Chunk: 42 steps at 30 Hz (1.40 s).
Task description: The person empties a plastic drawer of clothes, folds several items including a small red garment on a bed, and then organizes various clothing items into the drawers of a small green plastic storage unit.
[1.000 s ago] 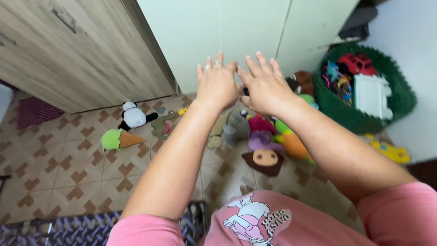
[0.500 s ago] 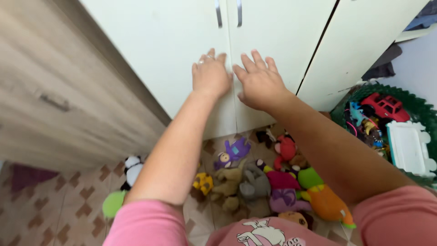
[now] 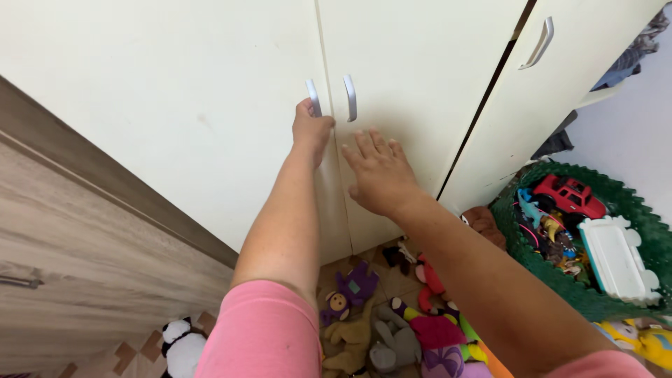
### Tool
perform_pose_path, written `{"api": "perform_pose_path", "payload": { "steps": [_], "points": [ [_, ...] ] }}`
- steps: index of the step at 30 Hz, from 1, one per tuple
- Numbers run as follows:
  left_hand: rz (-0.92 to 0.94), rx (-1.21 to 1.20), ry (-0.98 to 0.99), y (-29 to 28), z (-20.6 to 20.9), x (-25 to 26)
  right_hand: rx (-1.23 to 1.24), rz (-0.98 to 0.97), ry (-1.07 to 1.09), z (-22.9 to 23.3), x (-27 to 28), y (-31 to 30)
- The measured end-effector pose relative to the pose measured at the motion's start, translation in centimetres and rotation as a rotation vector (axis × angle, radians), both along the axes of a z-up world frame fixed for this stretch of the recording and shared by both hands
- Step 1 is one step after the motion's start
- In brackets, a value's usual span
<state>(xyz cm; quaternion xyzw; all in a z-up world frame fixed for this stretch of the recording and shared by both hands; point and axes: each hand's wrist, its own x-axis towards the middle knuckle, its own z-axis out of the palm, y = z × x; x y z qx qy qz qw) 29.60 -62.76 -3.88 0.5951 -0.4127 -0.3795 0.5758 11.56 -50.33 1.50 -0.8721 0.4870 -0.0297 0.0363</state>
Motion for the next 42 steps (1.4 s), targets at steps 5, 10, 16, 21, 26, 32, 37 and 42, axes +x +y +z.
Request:
{"api": "perform_pose_path", "payload": {
  "steps": [5,10,16,21,26,32,37,42],
  "points": [
    [0.005,0.009,-0.122,1.6,-0.8,0.2,-0.047,0.017,-0.062,-1.1,-0.4,0.3],
    [0.238,-0.025,-0.389,7.8,-3.0,-3.2,-0.024,0.067,-0.088,-1.4,-0.1,0.7],
    [0.278,-0.210,-0.066,23.3,-5.3,-3.5,-0.041,0.187,-0.127,0.8,1.0,2.0],
    [0.508,-0.480,0.004,28.9,-9.4,0.4,-0.160,0.409,-0.149,1.8,3.9,4.7],
    [0.723,-0.438,0.018,35.1,-10.9,7.0,-0.171,0.469,-0.148,3.2,6.2,6.5],
    [1.084,-0.491,0.391,44.5,-3.7,14.4,-0.162,0.451,-0.121,5.2,9.4,8.0],
    [1.286,-0.726,-0.925,41.6,2.3,8.1,-0.166,0.465,-0.126,5.9,11.6,8.7],
    [0.572,-0.326,-1.151,30.7,7.5,6.7,-0.230,0.468,-0.149,6.5,13.1,7.4]
  ]
}}
